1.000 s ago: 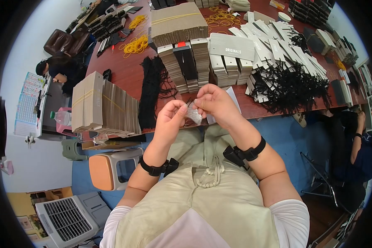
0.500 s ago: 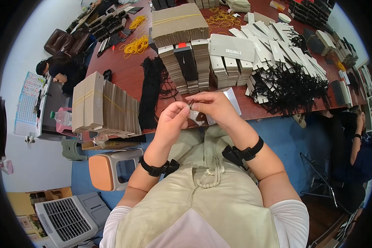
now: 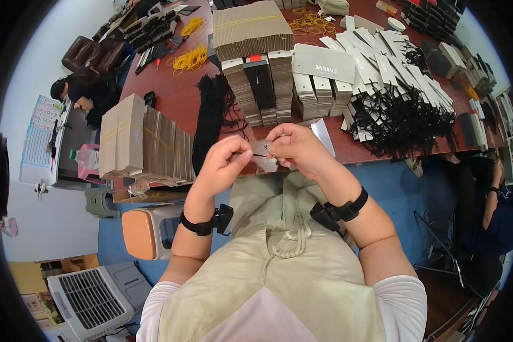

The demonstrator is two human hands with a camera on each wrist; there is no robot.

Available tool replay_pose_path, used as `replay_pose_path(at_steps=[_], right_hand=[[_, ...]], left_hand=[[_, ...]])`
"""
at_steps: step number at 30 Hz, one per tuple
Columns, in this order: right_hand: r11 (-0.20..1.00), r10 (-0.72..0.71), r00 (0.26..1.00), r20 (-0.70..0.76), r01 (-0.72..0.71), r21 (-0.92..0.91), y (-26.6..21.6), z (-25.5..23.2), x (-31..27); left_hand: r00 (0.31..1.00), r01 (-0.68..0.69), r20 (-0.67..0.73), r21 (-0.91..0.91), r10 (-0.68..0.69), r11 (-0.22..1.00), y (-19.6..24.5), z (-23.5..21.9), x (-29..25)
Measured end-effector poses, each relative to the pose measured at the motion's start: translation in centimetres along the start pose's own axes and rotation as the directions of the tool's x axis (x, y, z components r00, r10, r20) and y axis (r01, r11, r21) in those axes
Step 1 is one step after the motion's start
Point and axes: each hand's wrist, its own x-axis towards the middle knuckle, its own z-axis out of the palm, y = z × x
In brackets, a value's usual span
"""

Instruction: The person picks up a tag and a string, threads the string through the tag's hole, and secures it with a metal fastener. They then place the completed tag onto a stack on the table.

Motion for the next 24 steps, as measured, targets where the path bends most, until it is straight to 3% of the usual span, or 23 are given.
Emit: replay_pose_path(at_steps=[4, 7, 10, 11, 14, 15, 18, 21, 24], right_hand=[[0.911, -0.054, 0.998, -0.026, 0.039, -0.41, 0.5, 1.2, 0.0], [0.848, -0.155, 0.985, -0.081, 0.091, -0.523, 0.1, 2.8, -0.5], [0.887, -0.18, 0.974, -0.135, 0.101, -0.45, 0.5, 1.7, -0.1], [0.901, -0.207, 0.966, -0.157, 0.126, -0.414, 0.7, 1.5, 0.0], [0.925, -0.255, 0.945, -0.203, 0.178, -0.335, 1.0, 1.3, 0.3], [0.928, -0.253, 0.946, -0.204, 0.178, -0.328, 0.9, 1.4, 0.3], [0.931, -0.258, 0.945, -0.202, 0.188, -0.312, 1.0, 1.7, 0.3], [0.943, -0.244, 0.948, -0.204, 0.182, -0.279, 0.9, 1.9, 0.4], [0.975, -0.198, 0.957, -0.213, 0.17, -0.144, 1.0, 1.8, 0.4]], left_hand=[[0.983, -0.17, -0.053, 0.132, 0.179, 0.977, 1.3, 0.1, 0.9], [0.954, -0.25, -0.104, 0.236, 0.281, 0.939, 0.4, 1.1, 1.6], [0.863, -0.077, -0.454, 0.32, 0.224, 0.944, 0.9, 2.2, 1.8], [0.838, -0.036, -0.52, 0.249, 0.165, 0.968, 0.1, 2.5, 1.6], [0.913, 0.12, -0.344, -0.284, -0.218, 0.951, -1.2, 3.4, 0.3], [0.929, 0.089, -0.337, -0.202, -0.154, 0.975, -1.5, 3.6, 0.2], [0.915, 0.13, -0.348, -0.222, -0.203, 0.966, -1.4, 3.9, 0.0], [0.919, 0.078, -0.389, 0.023, -0.063, 0.997, -0.7, 3.7, 0.0], [0.905, 0.006, -0.424, 0.117, 0.044, 0.993, -1.0, 4.0, 0.2]])
